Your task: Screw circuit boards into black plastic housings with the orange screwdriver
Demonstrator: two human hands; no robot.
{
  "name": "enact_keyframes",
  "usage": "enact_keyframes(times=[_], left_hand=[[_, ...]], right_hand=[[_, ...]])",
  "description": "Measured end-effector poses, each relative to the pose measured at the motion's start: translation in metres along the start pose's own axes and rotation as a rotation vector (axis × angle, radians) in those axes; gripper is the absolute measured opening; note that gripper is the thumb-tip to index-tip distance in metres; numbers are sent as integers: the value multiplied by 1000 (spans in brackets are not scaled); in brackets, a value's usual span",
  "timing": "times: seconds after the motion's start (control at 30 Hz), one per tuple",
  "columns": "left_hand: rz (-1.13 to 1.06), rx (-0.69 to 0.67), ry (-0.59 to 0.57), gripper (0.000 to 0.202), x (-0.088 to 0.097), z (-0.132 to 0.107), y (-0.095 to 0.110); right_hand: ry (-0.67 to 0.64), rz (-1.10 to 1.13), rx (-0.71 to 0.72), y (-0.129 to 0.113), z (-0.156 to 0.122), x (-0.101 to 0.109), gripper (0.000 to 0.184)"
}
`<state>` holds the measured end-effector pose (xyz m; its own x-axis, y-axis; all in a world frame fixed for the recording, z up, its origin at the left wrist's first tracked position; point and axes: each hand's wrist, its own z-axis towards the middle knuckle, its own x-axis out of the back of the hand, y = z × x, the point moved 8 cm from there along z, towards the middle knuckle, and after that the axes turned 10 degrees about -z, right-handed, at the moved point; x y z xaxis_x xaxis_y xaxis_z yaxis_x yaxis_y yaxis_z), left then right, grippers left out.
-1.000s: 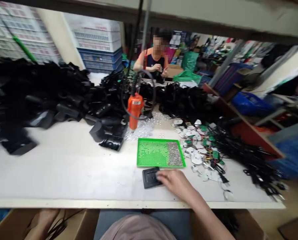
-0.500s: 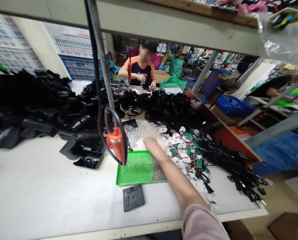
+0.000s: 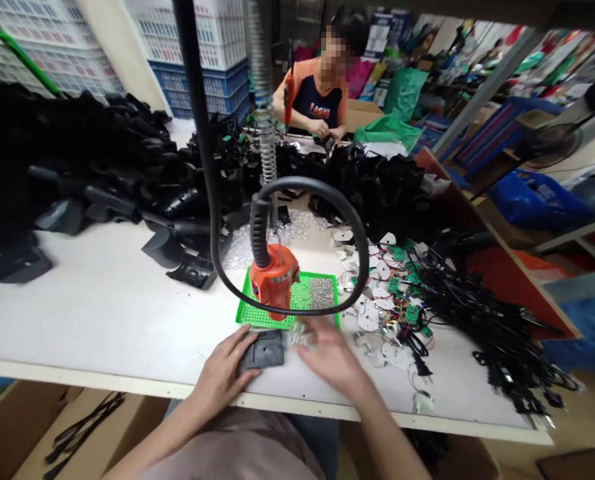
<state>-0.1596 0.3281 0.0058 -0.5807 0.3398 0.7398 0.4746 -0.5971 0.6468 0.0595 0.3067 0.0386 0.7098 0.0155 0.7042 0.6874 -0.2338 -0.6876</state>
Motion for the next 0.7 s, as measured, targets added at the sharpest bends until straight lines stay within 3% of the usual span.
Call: enact_keyframes(times=[0.07,0.17,0.37,0.5,0.7], left_hand=[[-14,-5,33,49,-2,-7,-3],[-49,17,65,53,-3,-14,-7],[-94,33,118,64,0,-11,-5],[-130,16,105,62,4,-7,-5],[-131,-28,16,55,15,-8,-15]], right_hand=[[-37,-5,74,-16,-27,-36,39],[101,-200,202,-42,-41,-64,39],[335,-664,324,-69,-43,-70,16],[377,-750,359,-75,-49,-74,15],[438,-851,327,-88,-59,-103,21]])
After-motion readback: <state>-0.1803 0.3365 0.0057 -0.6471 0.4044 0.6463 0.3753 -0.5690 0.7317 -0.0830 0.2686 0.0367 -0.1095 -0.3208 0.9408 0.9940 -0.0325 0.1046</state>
